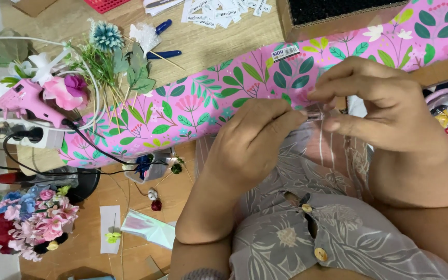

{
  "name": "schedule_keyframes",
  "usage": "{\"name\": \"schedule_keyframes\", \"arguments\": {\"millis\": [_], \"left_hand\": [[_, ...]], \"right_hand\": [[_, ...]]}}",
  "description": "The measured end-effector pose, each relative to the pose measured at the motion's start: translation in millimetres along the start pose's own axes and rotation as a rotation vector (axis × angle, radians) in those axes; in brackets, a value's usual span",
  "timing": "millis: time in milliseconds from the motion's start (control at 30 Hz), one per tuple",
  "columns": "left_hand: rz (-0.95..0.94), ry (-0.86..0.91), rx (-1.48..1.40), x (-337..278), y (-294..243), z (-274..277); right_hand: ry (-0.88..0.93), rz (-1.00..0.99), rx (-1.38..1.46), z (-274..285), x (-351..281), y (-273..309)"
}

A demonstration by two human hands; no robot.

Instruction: The person sits at a table and repeatedly picks up small white paper labels and black hair clips. They fold the labels and attach them to the clips, then place the labeled clips into a black foam holder on the table.

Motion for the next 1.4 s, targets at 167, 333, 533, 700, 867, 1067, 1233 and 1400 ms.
{"name": "schedule_keyframes", "arguments": {"millis": [167, 333, 533, 700, 867, 1067, 1233, 1400], "left_hand": [[0.014, 0.015, -0.018, -5, 5, -6], [0.009, -0.015, -0.058, -2, 4, -2], [-0.032, -0.008, -0.056, 1, 1, -3], [-0.067, -0.014, -0.051, -1, -1, -2], [-0.038, -0.01, -0.086, -3, 5, -2], [-0.089, -0.062, -0.118, 2, 0, 2], [-0.081, -0.061, -0.153, 5, 4, 3], [-0.053, -0.095, -0.114, 1, 1, 6]], "right_hand": [[-0.185, -0.059, 0.024, -5, -3, 0], [-0.191, -0.101, 0.111, -6, -5, -6], [-0.161, -0.093, 0.038, -16, 4, 10], [-0.186, -0.18, 0.139, -18, 4, 8], [-0.144, -0.206, 0.166, -18, -5, -6], [-0.231, -0.327, 0.431, -19, -4, -16], [-0.134, -0.2, 0.444, -13, -9, -19], [-0.153, -0.127, 0.305, -6, -10, -5]]}}
Point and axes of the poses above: each hand's wrist, its own x-axis towards the middle knuckle, its own z-axis out of the back of the hand, y = z × x, the point moved 6 cm from there along x, towards the middle knuckle, and after that the axes turned 3 degrees about z, right-handed, at the moved point
